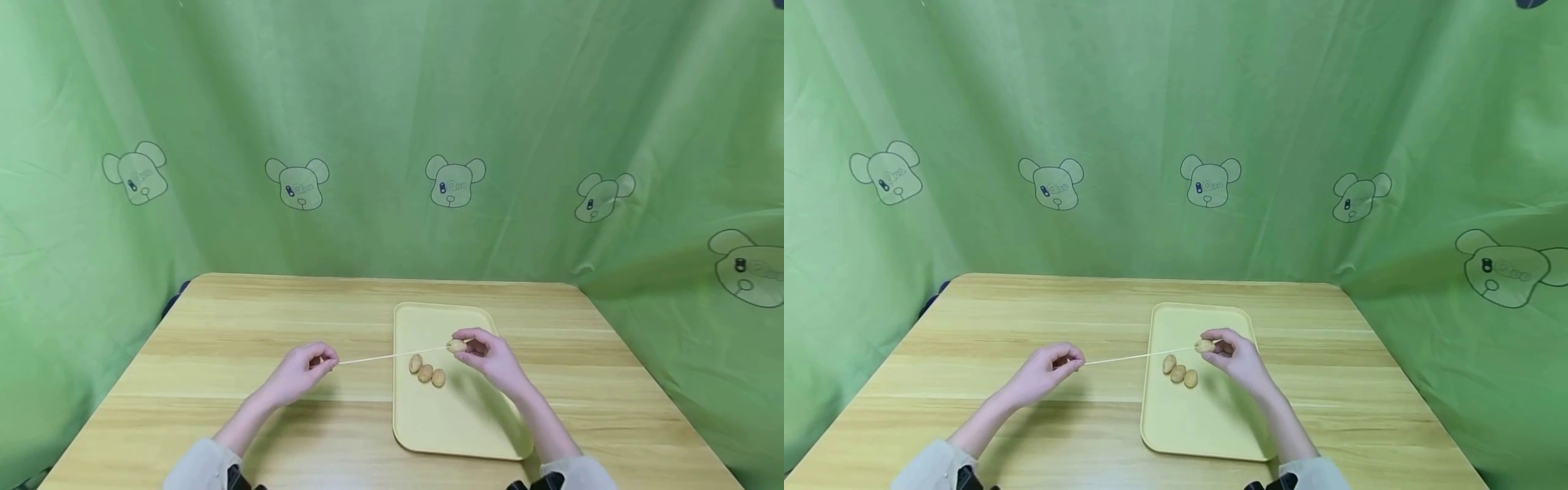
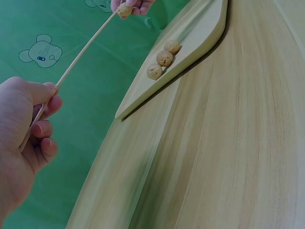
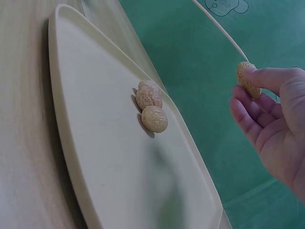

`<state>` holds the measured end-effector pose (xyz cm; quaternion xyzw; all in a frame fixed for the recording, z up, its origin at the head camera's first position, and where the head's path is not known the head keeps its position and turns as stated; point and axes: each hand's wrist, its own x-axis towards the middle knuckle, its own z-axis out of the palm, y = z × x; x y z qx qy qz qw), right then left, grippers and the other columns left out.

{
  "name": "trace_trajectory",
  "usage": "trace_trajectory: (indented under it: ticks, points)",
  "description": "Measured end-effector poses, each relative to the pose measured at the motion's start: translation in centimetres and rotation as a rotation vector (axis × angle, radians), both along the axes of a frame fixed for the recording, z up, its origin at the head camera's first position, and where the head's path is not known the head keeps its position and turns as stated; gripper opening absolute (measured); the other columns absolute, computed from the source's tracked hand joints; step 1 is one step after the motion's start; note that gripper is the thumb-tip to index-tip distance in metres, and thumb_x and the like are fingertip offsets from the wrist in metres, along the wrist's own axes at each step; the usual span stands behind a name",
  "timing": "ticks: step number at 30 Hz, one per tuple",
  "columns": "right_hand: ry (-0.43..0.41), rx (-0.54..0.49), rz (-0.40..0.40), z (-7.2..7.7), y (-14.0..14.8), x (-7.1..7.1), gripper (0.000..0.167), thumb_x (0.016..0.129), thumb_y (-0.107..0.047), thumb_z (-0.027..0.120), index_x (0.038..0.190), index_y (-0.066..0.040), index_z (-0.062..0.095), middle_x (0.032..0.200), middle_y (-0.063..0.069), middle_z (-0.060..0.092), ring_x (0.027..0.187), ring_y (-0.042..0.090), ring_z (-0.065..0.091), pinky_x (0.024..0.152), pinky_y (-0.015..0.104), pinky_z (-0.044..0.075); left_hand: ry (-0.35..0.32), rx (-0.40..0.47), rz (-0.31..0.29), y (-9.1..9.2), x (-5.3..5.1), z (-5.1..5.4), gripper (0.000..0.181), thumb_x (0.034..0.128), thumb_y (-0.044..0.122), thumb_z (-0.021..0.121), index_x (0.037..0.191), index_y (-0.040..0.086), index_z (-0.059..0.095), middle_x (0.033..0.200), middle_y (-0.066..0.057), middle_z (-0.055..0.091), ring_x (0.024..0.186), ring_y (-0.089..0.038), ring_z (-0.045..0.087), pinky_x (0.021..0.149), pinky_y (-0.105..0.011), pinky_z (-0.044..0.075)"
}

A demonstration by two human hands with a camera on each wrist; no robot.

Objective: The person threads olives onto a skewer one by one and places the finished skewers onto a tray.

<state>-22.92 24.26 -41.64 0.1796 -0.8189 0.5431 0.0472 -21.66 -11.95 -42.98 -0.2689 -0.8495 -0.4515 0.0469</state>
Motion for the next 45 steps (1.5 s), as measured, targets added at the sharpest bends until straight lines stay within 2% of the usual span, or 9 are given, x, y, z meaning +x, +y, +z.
trace_trajectory:
  ticks: [10, 15, 25, 40, 45]
  points:
    - [0.015, 0.010, -0.006, -0.2, 0.2, 0.7, 0.031, 0.079, 0.000, 0.069, 0.108, 0.005, 0.059, 0.091, 0.014, 0.059, 0.078, 0.009, 0.056, 0.067, 0.022, 0.050, 0.014, -0.005, -0.012, -0.1, -0.1, 0.1, 0.006, 0.0897, 0.011, 0.060, 0.087, 0.008, 0.064, 0.078, 0.005, 0.056, 0.066, -0.006, 0.045, 0.056, -0.022, 0.042]
    - [0.030, -0.020, 0.029, -0.2, 0.1, 0.9, 0.031, 0.078, 0.003, 0.069, 0.107, 0.007, 0.058, 0.088, 0.014, 0.059, 0.076, 0.009, 0.056, 0.065, 0.022, 0.050, -0.003, -0.006, -0.012, -0.2, 0.0, 0.2, 0.006, 0.0902, 0.012, 0.059, 0.087, 0.009, 0.064, 0.078, 0.005, 0.056, 0.067, -0.007, 0.045, 0.057, -0.022, 0.042]
    - [0.078, -0.040, 0.090, -0.4, 0.5, 1.2, 0.027, 0.079, 0.007, 0.066, 0.105, 0.009, 0.057, 0.087, 0.014, 0.061, 0.076, 0.009, 0.058, 0.066, 0.022, 0.051, 0.004, -0.008, -0.027, -0.4, -0.2, -0.1, 0.006, 0.0902, 0.012, 0.059, 0.086, 0.013, 0.063, 0.076, 0.004, 0.056, 0.065, -0.007, 0.046, 0.055, -0.023, 0.042]
    - [0.086, -0.054, 0.067, -0.8, 0.0, 1.2, 0.028, 0.079, 0.004, 0.067, 0.106, 0.008, 0.059, 0.093, 0.015, 0.060, 0.080, 0.008, 0.057, 0.071, 0.021, 0.050, -0.013, -0.051, 0.001, 0.0, -0.1, 0.5, 0.006, 0.0898, 0.011, 0.060, 0.087, 0.011, 0.065, 0.075, -0.002, 0.058, 0.064, -0.008, 0.045, 0.054, -0.022, 0.041]
    - [0.021, -0.105, 0.017, -0.7, -0.5, 1.3, 0.031, 0.079, 0.003, 0.068, 0.107, 0.010, 0.058, 0.091, 0.013, 0.058, 0.078, 0.008, 0.058, 0.071, 0.020, 0.050, -0.005, -0.044, 0.002, 0.2, -0.1, 0.5, 0.006, 0.0892, 0.012, 0.060, 0.087, 0.010, 0.066, 0.075, 0.001, 0.057, 0.064, -0.007, 0.045, 0.055, -0.022, 0.042]
